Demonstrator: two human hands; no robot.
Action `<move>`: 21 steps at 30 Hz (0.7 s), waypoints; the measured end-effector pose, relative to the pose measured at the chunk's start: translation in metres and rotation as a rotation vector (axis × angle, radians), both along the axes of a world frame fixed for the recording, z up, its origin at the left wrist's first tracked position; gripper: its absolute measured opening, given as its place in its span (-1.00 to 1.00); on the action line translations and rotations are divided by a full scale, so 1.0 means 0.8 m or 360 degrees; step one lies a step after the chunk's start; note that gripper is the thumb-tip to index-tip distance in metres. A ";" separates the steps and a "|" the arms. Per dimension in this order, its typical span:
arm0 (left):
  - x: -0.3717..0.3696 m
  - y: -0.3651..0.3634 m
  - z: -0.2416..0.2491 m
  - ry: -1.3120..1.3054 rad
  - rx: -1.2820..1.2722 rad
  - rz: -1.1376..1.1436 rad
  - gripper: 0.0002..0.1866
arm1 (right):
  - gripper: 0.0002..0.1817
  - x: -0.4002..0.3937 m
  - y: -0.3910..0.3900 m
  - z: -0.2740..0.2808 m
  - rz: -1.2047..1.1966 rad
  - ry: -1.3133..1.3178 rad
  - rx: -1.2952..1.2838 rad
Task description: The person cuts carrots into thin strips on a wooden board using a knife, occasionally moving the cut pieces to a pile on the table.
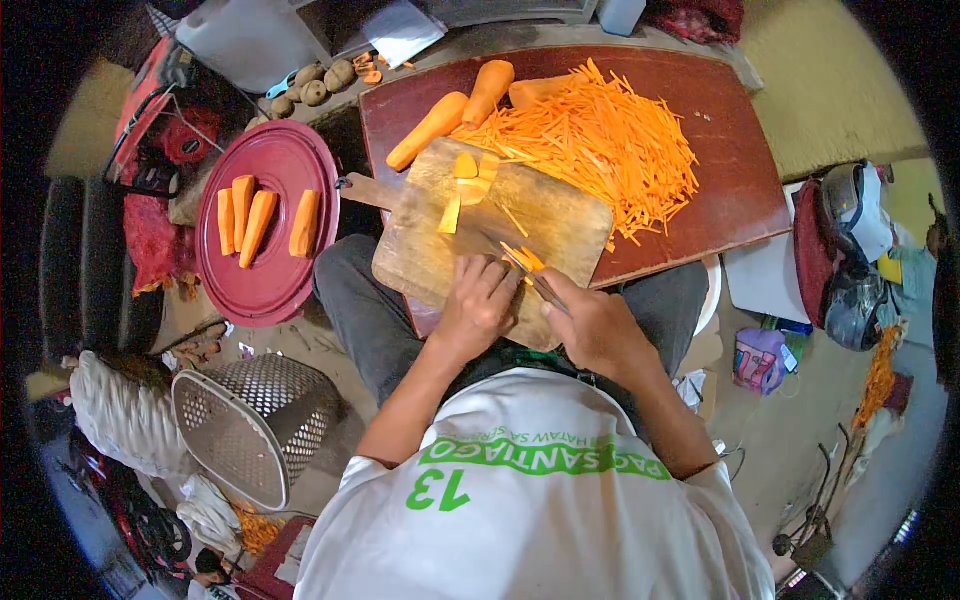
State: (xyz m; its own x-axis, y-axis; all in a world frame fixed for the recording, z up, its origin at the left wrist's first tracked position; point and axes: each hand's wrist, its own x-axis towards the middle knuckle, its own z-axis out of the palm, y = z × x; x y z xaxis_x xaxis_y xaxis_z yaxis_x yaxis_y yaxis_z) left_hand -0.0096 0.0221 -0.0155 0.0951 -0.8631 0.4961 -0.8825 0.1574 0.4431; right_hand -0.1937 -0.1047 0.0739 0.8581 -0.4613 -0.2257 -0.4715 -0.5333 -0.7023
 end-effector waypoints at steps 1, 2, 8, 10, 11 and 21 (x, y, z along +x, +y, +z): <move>0.000 -0.001 0.002 -0.0017 -0.0014 0.0009 -0.40 | -0.59 -0.002 0.000 0.004 -0.0016 0.0047 0.0015; -0.001 -0.001 0.003 -0.0028 -0.0027 0.0023 -0.41 | -0.59 -0.007 0.000 0.011 -0.0026 0.0100 0.0031; 0.000 0.003 -0.010 -0.0005 -0.0012 0.0004 -0.26 | -0.59 -0.022 0.005 0.026 0.0057 0.0261 0.0028; -0.001 0.001 -0.007 -0.0005 -0.0027 0.0005 -0.34 | -0.60 -0.012 0.008 0.017 0.0036 0.0175 -0.0001; -0.002 0.000 -0.005 -0.0007 -0.0037 0.0004 -0.39 | -0.60 -0.005 0.006 0.003 0.0037 0.0061 -0.0056; 0.000 0.003 -0.001 -0.0012 -0.0033 0.0004 -0.37 | -0.59 -0.024 0.007 0.022 0.0033 0.0198 0.0001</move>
State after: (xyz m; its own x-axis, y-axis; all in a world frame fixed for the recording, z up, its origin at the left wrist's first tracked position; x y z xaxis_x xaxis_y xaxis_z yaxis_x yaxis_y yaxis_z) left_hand -0.0097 0.0248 -0.0161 0.0935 -0.8524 0.5145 -0.8861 0.1644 0.4333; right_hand -0.2132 -0.0992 0.0913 0.8328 -0.4435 -0.3314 -0.5438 -0.5433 -0.6396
